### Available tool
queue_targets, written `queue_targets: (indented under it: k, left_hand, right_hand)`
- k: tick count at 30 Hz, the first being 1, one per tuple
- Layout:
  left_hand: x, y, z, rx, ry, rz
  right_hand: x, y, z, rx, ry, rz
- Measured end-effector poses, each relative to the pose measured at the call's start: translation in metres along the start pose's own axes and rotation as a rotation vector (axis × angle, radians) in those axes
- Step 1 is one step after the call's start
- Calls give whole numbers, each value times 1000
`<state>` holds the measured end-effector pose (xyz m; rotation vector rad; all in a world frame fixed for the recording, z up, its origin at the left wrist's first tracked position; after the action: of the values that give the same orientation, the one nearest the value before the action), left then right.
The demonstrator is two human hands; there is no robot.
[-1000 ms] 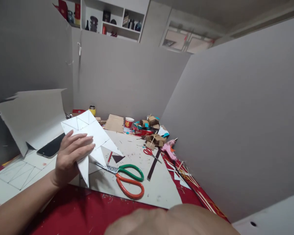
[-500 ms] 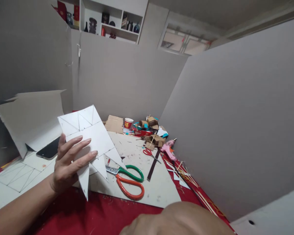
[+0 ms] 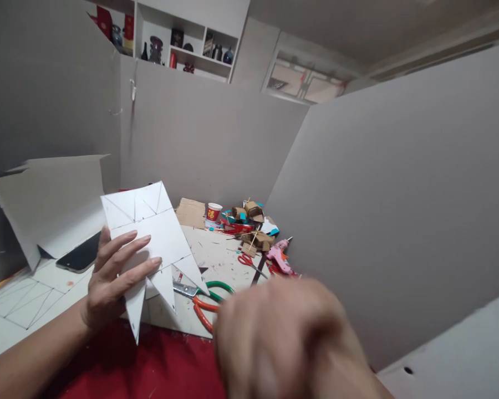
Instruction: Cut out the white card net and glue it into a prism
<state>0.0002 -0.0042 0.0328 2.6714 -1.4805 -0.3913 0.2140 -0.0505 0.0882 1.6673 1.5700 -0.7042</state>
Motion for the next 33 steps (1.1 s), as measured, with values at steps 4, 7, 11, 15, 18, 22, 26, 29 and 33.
queue_targets:
  k: [4, 7, 11, 15, 18, 22, 26, 29, 33]
  left_hand:
    - [4, 1, -2, -10, -26, -5]
    - [8, -1, -2, -42, -61, 4]
    - [3, -5, -2, -63, -15, -7]
    - [-31, -6, -1, 37, 377, 70]
    - [-66, -16, 14, 113, 910, 439]
    - [-70, -47, 34, -47, 1402, 1036]
    - [-53, -60, 36, -239, 1433, 1251]
    - [-47, -63, 40, -268, 1458, 1299]
    - [-46, -63, 39, -232, 1501, 1348]
  right_hand:
    - [28, -8, -34, 115, -108, -142]
    - [68, -33, -41, -109, -357, -234]
    - [97, -44, -36, -164, -495, -341]
    - [103, -33, -39, 11, -424, -323]
    - [102, -25, -41, 108, -332, -224]
    - [103, -22, -41, 162, -258, -123]
    - [113, -26, -40, 151, -314, -210]
    - [120, -32, -39, 130, -393, -317]
    - [124, -41, -38, 89, -491, -473]
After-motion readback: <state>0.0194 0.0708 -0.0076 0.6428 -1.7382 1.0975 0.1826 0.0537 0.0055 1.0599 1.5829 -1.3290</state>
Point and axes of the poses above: each hand's wrist, its own z-axis away from the middle knuckle, its own y-axis out of the back of the hand, x = y × z, the point moved 6 cm from there along -z, towards the middle knuckle, and after that the axes turned 2 degrees about -y, right-handed, at the moved point
